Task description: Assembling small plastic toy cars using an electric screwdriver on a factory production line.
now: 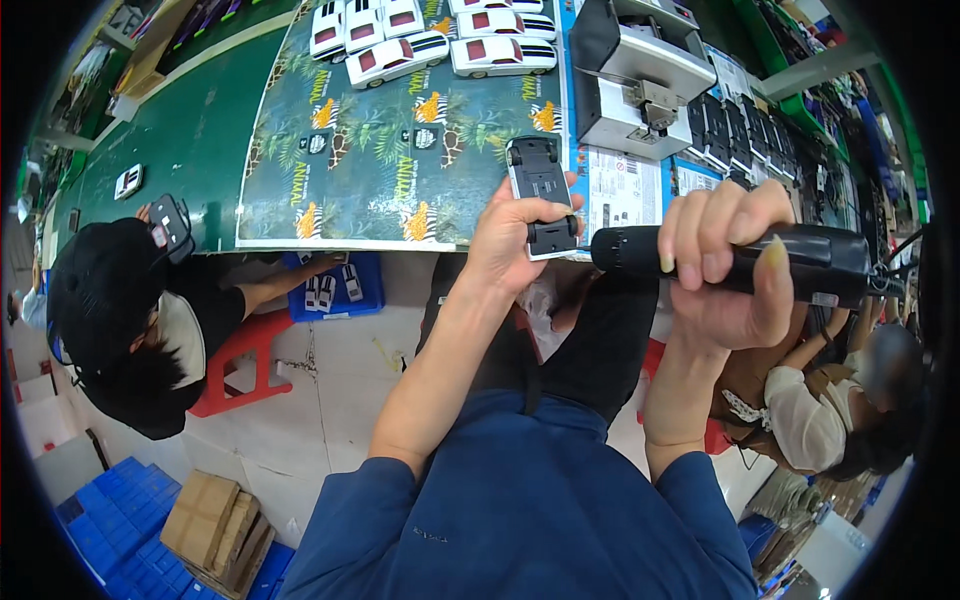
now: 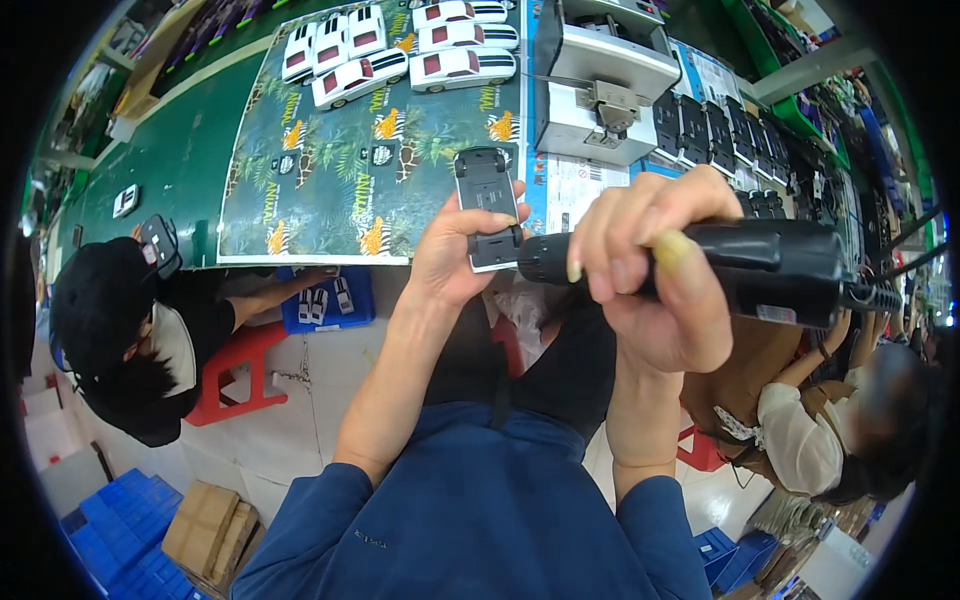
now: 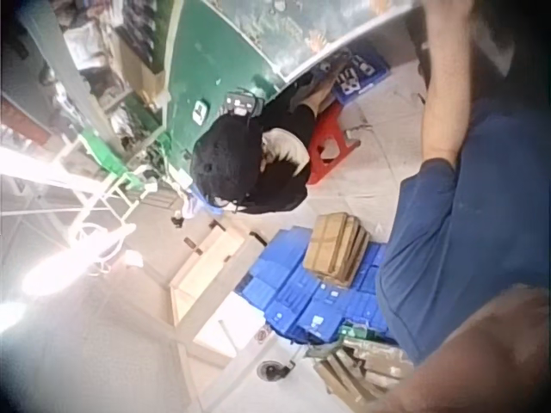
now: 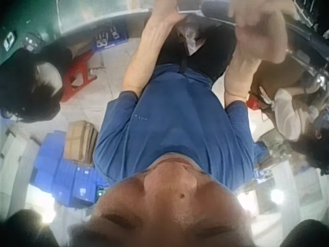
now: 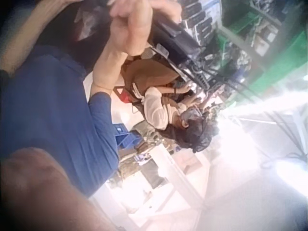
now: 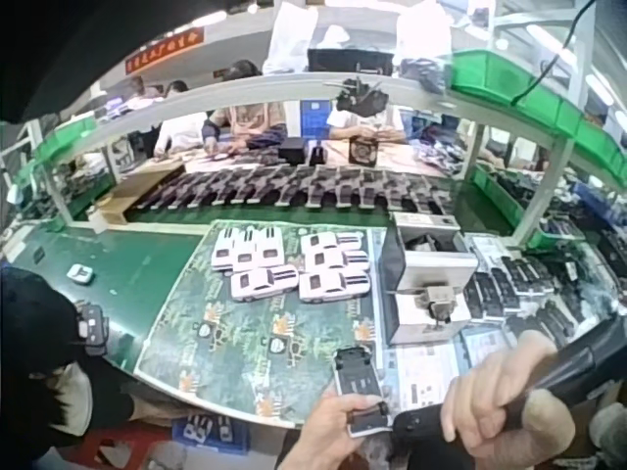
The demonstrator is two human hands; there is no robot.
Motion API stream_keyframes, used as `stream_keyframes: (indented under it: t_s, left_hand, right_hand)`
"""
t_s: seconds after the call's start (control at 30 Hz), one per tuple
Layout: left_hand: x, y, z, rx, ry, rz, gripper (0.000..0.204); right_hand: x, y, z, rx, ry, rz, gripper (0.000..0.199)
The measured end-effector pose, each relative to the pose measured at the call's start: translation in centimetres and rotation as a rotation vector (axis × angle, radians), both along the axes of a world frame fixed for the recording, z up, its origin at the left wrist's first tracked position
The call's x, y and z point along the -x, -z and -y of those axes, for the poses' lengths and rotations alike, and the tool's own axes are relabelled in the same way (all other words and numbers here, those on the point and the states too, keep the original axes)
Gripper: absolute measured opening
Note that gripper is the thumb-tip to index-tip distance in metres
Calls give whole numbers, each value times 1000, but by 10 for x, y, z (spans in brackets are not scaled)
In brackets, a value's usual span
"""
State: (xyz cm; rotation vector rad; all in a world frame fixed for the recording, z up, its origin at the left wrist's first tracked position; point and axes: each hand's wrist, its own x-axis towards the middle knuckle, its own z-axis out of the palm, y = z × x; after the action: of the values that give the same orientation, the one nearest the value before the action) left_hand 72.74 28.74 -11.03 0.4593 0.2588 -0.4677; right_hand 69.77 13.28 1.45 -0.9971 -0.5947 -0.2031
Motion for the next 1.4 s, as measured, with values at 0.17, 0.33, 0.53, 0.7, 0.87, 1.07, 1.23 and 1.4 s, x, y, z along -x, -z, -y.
stream_keyframes:
  t_s: [0.17, 0.33, 0.53, 0.7, 0.87, 1.07, 1.23, 1.4]
  left_hand:
    - [0, -1, 3, -4, 1, -7, 49]
    - [-1, -1, 3, -18, 15, -18, 53]
    - [1, -4, 3, -14, 29, -53, 52]
    - [-2, -19, 11, 63, 87, -36, 41]
    - [1, -30, 13, 34, 57, -47, 39]
    - [3, -31, 9, 38, 80, -24, 34]
    - [-1, -35, 12, -224, 8, 255, 21]
    - [-32, -39, -64, -1629, -195, 1368, 86]
  right_hand:
    - [-3, 6, -1, 74, 23, -39, 20]
    - [-8, 7, -7, 132, 24, -53, 18]
    - [-11, 7, -12, 183, -11, -92, 18]
    - [-18, 9, -4, 96, -170, -9, 22]
    - [-26, 11, 9, 134, -330, 90, 28]
    - [-16, 4, 2, 106, -286, 97, 29]
    - [-3, 4, -5, 123, -111, 89, 30]
    - [6, -10, 22, 98, 33, 183, 29]
